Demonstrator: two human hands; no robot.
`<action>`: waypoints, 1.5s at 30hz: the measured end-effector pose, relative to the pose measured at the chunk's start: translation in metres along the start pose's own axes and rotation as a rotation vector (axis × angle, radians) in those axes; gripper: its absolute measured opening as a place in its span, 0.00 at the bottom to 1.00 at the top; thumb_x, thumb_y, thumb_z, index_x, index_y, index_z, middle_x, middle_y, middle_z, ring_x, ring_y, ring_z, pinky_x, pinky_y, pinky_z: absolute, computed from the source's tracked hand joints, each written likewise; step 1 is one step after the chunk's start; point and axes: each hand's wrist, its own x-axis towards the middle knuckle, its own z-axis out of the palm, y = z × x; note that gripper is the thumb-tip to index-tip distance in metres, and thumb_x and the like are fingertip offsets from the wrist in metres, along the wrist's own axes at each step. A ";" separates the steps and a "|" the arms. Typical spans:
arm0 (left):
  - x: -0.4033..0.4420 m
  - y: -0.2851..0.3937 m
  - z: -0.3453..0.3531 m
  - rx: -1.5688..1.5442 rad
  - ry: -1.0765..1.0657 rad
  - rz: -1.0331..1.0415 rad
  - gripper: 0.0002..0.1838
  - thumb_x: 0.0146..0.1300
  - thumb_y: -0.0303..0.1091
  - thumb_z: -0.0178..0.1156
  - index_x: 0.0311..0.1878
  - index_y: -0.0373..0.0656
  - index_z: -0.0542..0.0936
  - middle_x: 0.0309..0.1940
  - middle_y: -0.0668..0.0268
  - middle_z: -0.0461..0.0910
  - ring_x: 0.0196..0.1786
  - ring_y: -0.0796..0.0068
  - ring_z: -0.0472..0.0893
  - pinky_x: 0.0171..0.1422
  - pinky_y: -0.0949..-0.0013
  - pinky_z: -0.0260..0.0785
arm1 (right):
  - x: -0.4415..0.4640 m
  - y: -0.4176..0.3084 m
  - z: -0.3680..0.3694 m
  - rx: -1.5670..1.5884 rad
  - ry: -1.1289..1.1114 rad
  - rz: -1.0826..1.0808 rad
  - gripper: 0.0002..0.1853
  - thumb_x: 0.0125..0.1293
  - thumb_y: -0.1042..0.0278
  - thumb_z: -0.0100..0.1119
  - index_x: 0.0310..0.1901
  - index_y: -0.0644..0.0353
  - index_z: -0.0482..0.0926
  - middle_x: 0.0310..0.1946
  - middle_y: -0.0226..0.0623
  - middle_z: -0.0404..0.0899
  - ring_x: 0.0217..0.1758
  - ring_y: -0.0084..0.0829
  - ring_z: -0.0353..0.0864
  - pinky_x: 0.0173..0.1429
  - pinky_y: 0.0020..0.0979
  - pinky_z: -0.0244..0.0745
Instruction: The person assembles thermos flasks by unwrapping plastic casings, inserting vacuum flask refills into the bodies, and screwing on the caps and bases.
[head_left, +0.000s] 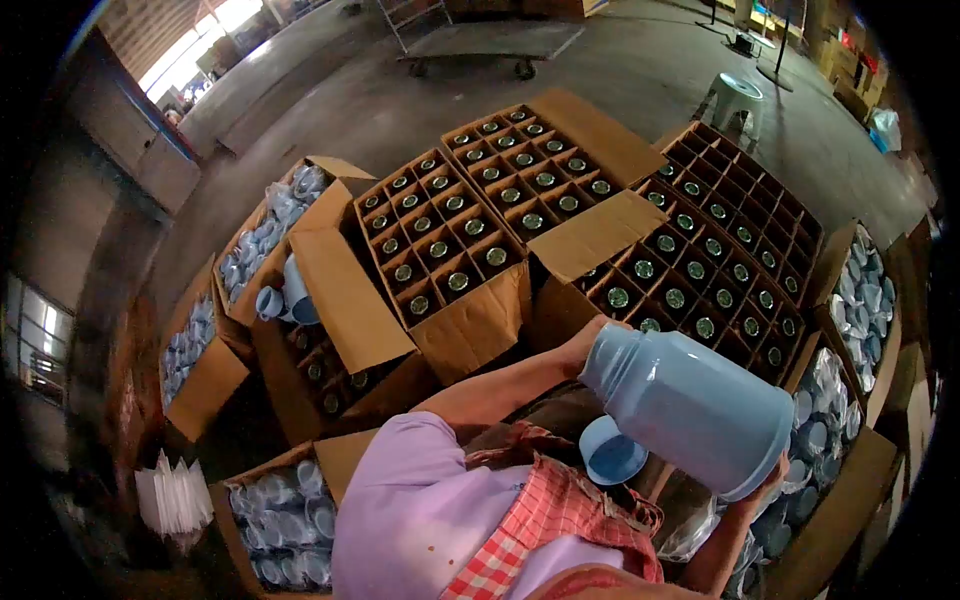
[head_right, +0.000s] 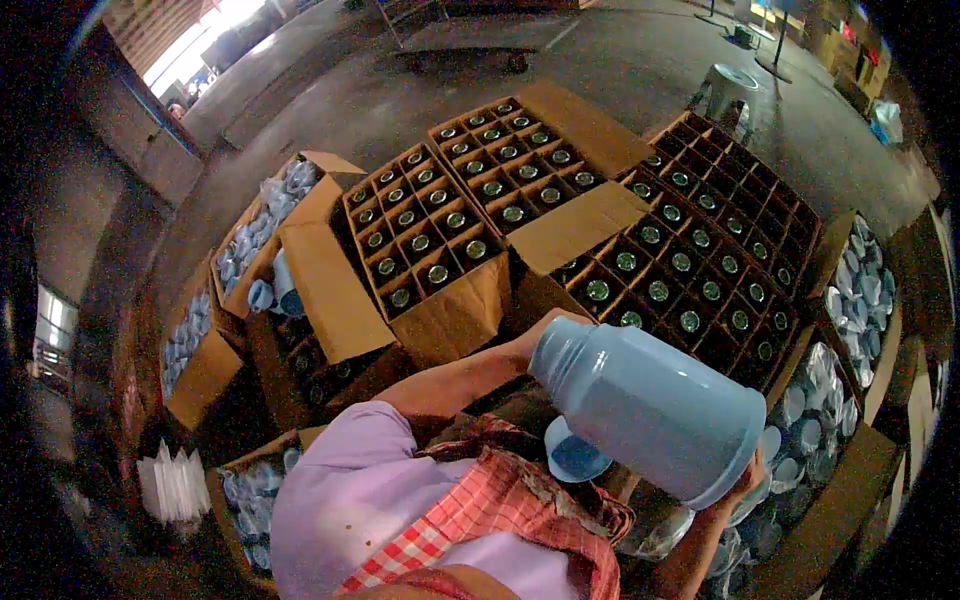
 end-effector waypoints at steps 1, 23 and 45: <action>0.000 0.000 -0.002 -0.077 0.003 -0.025 0.09 0.55 0.31 0.63 0.38 0.37 0.81 0.35 0.68 0.80 0.37 0.82 0.76 0.43 0.74 0.70 | -0.005 0.004 0.002 -0.003 0.003 0.007 0.19 0.60 0.71 0.57 0.53 0.58 0.70 0.40 0.43 0.78 0.41 0.41 0.80 0.45 0.36 0.76; -0.027 0.091 0.040 0.953 -0.095 0.917 0.22 0.47 0.34 0.60 0.46 0.32 0.71 0.27 0.57 0.72 0.25 0.62 0.76 0.22 0.65 0.68 | 0.012 0.003 0.011 0.024 0.011 0.132 0.17 0.60 0.67 0.55 0.51 0.57 0.72 0.38 0.39 0.79 0.38 0.37 0.80 0.44 0.35 0.75; 0.013 0.141 0.034 0.417 -0.606 0.565 0.39 0.37 0.41 0.70 0.56 0.37 0.71 0.55 0.58 0.71 0.56 0.58 0.73 0.59 0.58 0.64 | 0.056 -0.091 0.109 0.865 -0.465 0.537 0.16 0.60 0.64 0.54 0.50 0.56 0.75 0.36 0.36 0.80 0.36 0.33 0.79 0.43 0.34 0.75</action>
